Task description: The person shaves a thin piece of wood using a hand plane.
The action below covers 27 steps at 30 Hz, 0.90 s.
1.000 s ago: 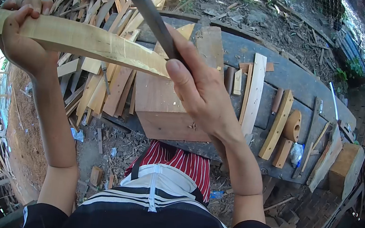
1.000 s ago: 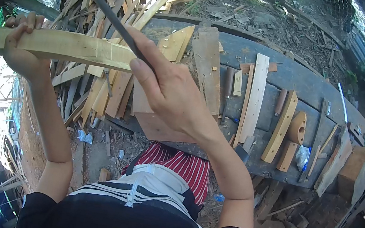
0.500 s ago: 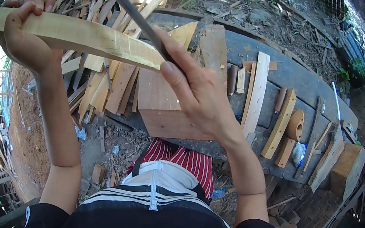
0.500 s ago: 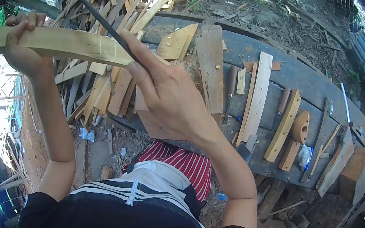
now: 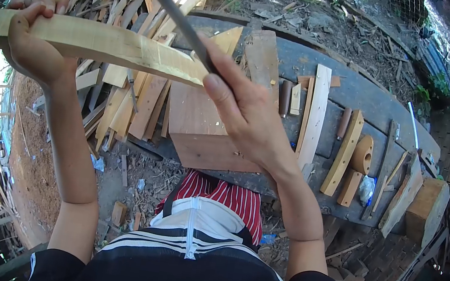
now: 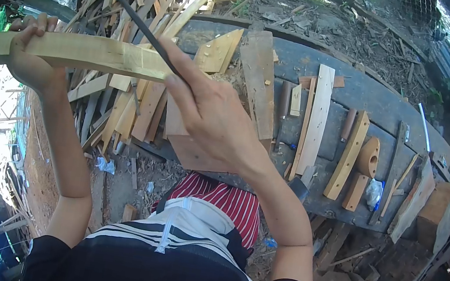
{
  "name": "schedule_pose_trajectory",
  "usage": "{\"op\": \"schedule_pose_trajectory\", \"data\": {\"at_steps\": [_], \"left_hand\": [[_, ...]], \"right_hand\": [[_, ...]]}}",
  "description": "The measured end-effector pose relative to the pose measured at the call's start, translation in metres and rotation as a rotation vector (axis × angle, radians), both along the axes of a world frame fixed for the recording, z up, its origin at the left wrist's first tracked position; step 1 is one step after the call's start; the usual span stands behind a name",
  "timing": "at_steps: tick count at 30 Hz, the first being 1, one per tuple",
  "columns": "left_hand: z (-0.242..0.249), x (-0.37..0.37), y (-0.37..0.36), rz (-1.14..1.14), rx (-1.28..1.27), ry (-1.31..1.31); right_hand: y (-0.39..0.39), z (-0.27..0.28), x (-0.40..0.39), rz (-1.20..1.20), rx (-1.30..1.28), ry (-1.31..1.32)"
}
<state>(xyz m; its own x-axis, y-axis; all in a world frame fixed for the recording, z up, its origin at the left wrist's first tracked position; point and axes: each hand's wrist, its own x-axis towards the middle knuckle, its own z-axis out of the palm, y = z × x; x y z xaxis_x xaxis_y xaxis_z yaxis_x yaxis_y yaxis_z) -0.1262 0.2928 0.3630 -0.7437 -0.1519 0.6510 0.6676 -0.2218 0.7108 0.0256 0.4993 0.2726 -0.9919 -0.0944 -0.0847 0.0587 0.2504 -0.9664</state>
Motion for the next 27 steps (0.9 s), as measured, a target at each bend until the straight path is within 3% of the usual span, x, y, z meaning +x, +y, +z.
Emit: {"op": "schedule_pose_trajectory", "data": {"at_steps": [3, 5, 7, 10, 14, 16, 22, 26, 27], "left_hand": [[0.000, 0.001, 0.004, 0.009, -0.018, 0.005], [0.002, 0.004, 0.006, 0.037, -0.010, 0.014], [-0.002, 0.004, 0.006, 0.025, 0.029, -0.010], [-0.004, 0.000, -0.004, 0.046, 0.037, -0.033], [-0.007, -0.004, -0.010, 0.009, 0.050, -0.011], [-0.005, 0.005, -0.008, 0.017, 0.068, -0.012], [-0.001, 0.008, -0.022, -0.066, 0.084, -0.040], [0.001, 0.008, -0.005, -0.041, 0.053, -0.032], [0.001, 0.006, -0.002, -0.062, 0.024, -0.014]], "right_hand": [[-0.007, 0.004, -0.002, -0.130, -0.131, 0.407], [-0.012, -0.054, -0.001, -0.154, 0.087, 0.271], [-0.005, -0.119, 0.004, -0.012, 0.281, -0.232], [-0.011, -0.139, 0.004, -0.071, 0.214, -0.045], [0.000, -0.136, -0.002, -0.018, 0.107, -0.119], [0.006, -0.125, 0.002, -0.013, -0.445, -0.564], [-0.023, -0.116, 0.023, -0.062, -0.196, -0.363], [-0.014, -0.119, 0.017, -0.044, -0.320, -0.468], [-0.013, -0.113, 0.014, -0.050, -0.183, -0.369]]}}
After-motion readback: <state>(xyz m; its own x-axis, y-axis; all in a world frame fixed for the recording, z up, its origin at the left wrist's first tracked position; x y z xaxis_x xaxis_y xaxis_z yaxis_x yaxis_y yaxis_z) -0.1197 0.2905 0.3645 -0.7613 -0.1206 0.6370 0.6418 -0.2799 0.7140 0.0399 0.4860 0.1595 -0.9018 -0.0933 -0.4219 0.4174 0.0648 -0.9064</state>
